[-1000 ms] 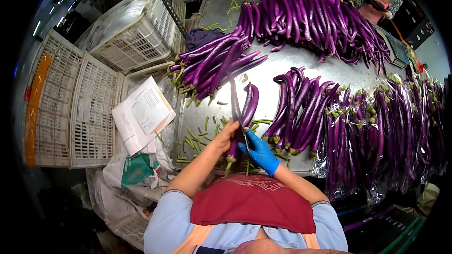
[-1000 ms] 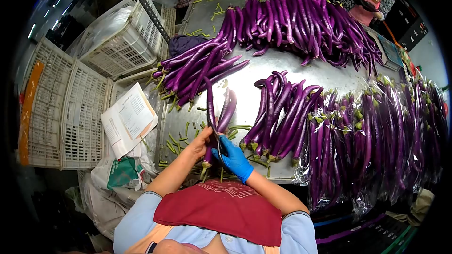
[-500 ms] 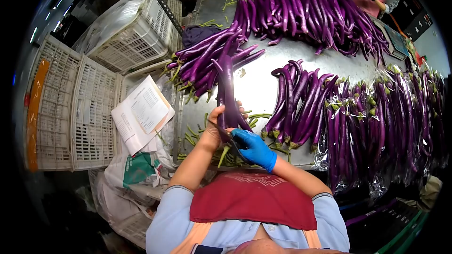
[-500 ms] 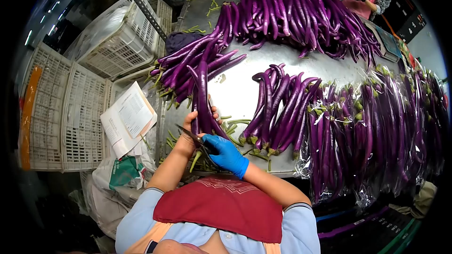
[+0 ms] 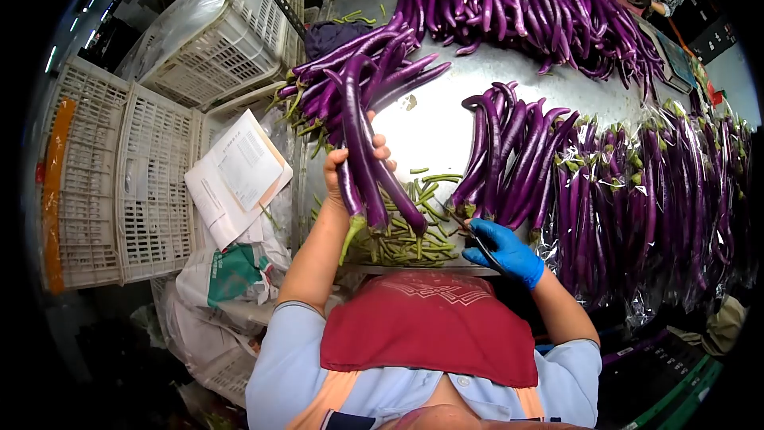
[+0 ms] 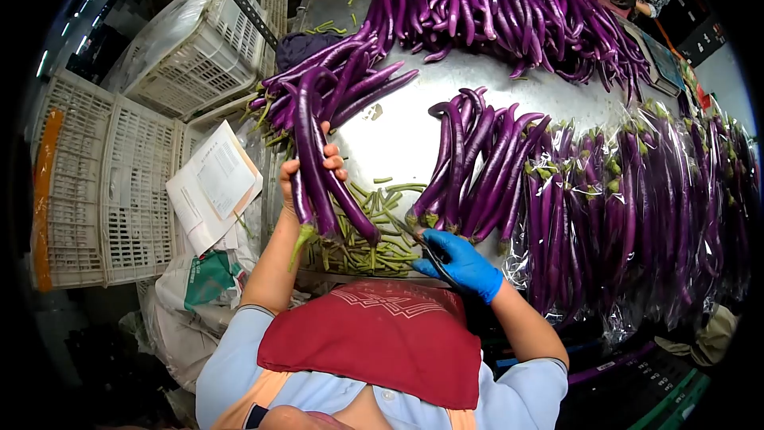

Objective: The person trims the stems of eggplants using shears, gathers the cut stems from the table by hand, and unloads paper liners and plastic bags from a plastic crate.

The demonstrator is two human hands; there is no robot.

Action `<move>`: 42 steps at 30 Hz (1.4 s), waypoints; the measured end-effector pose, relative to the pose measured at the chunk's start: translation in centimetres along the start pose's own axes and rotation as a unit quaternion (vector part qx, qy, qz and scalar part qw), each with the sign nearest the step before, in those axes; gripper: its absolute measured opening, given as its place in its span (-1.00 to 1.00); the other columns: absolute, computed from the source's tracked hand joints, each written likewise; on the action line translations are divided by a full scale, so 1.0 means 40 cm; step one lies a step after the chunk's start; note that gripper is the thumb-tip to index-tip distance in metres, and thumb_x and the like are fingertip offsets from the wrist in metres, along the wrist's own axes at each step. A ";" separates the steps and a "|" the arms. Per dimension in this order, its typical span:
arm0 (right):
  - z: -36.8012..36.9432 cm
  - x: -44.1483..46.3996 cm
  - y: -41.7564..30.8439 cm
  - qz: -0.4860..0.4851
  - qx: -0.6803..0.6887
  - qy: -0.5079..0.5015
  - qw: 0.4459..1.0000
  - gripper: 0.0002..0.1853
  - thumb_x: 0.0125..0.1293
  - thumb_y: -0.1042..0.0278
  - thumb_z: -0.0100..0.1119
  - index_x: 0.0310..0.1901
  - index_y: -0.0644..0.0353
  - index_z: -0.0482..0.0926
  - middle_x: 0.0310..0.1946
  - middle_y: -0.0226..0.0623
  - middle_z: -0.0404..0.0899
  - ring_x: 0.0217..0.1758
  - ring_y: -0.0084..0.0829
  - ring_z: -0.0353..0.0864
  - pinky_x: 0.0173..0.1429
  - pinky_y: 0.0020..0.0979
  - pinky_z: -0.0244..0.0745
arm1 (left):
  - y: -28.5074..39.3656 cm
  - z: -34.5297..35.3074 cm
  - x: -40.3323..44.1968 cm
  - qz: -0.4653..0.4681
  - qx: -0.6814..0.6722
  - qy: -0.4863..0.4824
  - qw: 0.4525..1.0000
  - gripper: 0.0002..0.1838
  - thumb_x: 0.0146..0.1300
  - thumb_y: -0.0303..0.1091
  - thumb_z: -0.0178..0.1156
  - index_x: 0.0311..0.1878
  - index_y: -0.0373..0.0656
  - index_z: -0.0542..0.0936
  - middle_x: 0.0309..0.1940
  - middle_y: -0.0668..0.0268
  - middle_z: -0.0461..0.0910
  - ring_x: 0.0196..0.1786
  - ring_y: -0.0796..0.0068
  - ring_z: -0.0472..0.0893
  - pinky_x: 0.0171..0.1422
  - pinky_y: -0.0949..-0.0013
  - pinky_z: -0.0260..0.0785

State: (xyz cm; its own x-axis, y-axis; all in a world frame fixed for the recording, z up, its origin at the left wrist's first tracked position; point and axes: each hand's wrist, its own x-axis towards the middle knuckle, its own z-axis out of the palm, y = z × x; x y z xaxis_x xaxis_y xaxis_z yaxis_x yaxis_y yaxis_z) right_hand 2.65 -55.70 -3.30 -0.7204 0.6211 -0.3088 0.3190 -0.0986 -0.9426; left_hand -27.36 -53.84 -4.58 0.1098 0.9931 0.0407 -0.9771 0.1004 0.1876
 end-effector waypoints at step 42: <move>0.004 0.057 0.031 0.043 -0.127 -0.182 0.974 -0.39 0.16 -0.14 0.13 0.02 0.27 0.42 -0.21 0.02 0.52 -0.11 -0.19 0.55 -0.03 -0.30 0.40 | 0.003 -0.011 0.057 -0.010 0.393 -0.005 0.920 -0.47 -0.18 -0.18 0.18 -0.10 -0.27 0.39 -0.30 0.26 0.40 -0.18 0.39 0.45 0.05 0.32 0.33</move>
State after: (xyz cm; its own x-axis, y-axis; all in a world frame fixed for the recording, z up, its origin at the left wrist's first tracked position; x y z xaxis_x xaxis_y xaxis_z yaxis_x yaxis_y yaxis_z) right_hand 1.30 -54.52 -5.17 -0.8403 0.2970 -0.4536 0.4966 0.0859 -0.8637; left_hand -27.30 -51.54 -4.91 0.1317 0.9906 0.0384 -0.5420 0.0395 0.8394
